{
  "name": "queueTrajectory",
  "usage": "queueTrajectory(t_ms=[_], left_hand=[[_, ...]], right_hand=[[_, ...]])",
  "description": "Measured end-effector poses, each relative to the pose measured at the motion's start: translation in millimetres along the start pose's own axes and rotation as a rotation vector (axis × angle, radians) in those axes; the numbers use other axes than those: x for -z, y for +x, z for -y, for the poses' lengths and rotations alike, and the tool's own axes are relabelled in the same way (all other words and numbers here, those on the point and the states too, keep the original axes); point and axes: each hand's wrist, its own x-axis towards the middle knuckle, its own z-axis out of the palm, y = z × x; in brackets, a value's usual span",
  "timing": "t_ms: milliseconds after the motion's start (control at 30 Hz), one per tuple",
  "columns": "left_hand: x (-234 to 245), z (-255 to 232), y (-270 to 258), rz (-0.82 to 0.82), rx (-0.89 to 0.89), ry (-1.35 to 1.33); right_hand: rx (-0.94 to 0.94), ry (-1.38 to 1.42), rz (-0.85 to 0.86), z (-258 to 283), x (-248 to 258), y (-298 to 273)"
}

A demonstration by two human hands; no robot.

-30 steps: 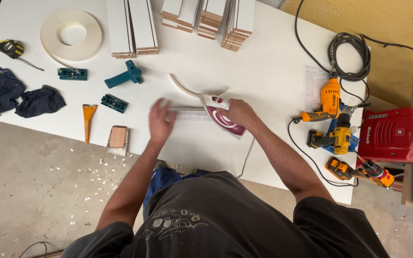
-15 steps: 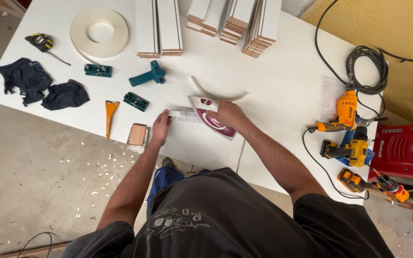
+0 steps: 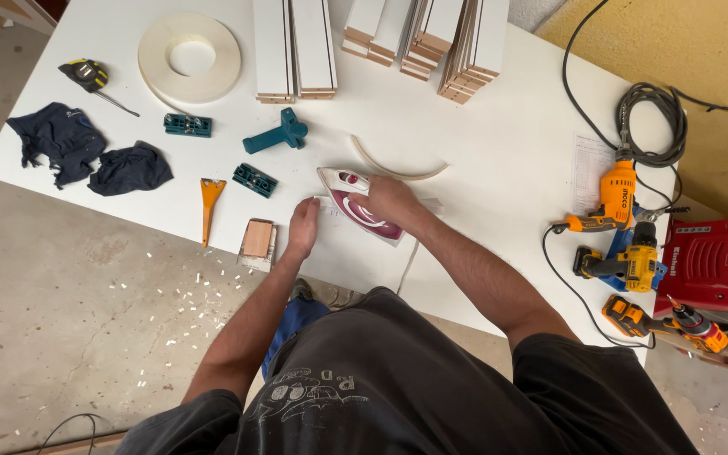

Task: The person applies white edge banding to the edges of rectangular wooden boards. They use a household iron to heat and adhere the banding, then use a utility knife to trim the excess material. Finally, they smooth the edges with a sanding block and a hand plane to finish the surface.

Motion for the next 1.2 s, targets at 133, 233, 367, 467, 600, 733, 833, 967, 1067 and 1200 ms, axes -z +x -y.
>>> queueTrajectory(t_ms=[133, 233, 367, 467, 600, 733, 833, 967, 1067, 1200], left_hand=[[-14, -12, -2, -0.044, -0.017, 0.157], [-21, -20, -9, -0.077, -0.008, 0.219], [-30, -14, -5, -0.149, -0.007, 0.278], [-33, -19, -9, -0.177, 0.007, 0.256], [-35, -18, -11, -0.189, 0.021, 0.238], [-35, -12, -5, -0.189, 0.026, 0.229], [-36, -13, -5, -0.185, 0.039, 0.226], [-34, -11, -3, -0.185, 0.06, 0.236], [-31, -5, 3, -0.191, 0.072, 0.234], [-30, -8, 0, -0.182, 0.074, 0.22]], right_hand=[[-0.014, 0.005, 0.0, -14, 14, -20], [-0.043, 0.006, 0.002, -33, 24, -41], [-0.114, 0.029, -0.014, -72, 29, -61], [-0.148, 0.017, -0.009, -104, 33, -72], [-0.189, 0.013, -0.013, -139, 37, -88], [-0.203, 0.013, -0.008, -161, 44, -99], [-0.212, 0.015, -0.008, -171, 43, -100], [-0.194, 0.015, -0.005, -166, 41, -95], [-0.155, 0.014, -0.005, -152, 40, -87], [-0.105, -0.012, 0.025, -127, 40, -78]])
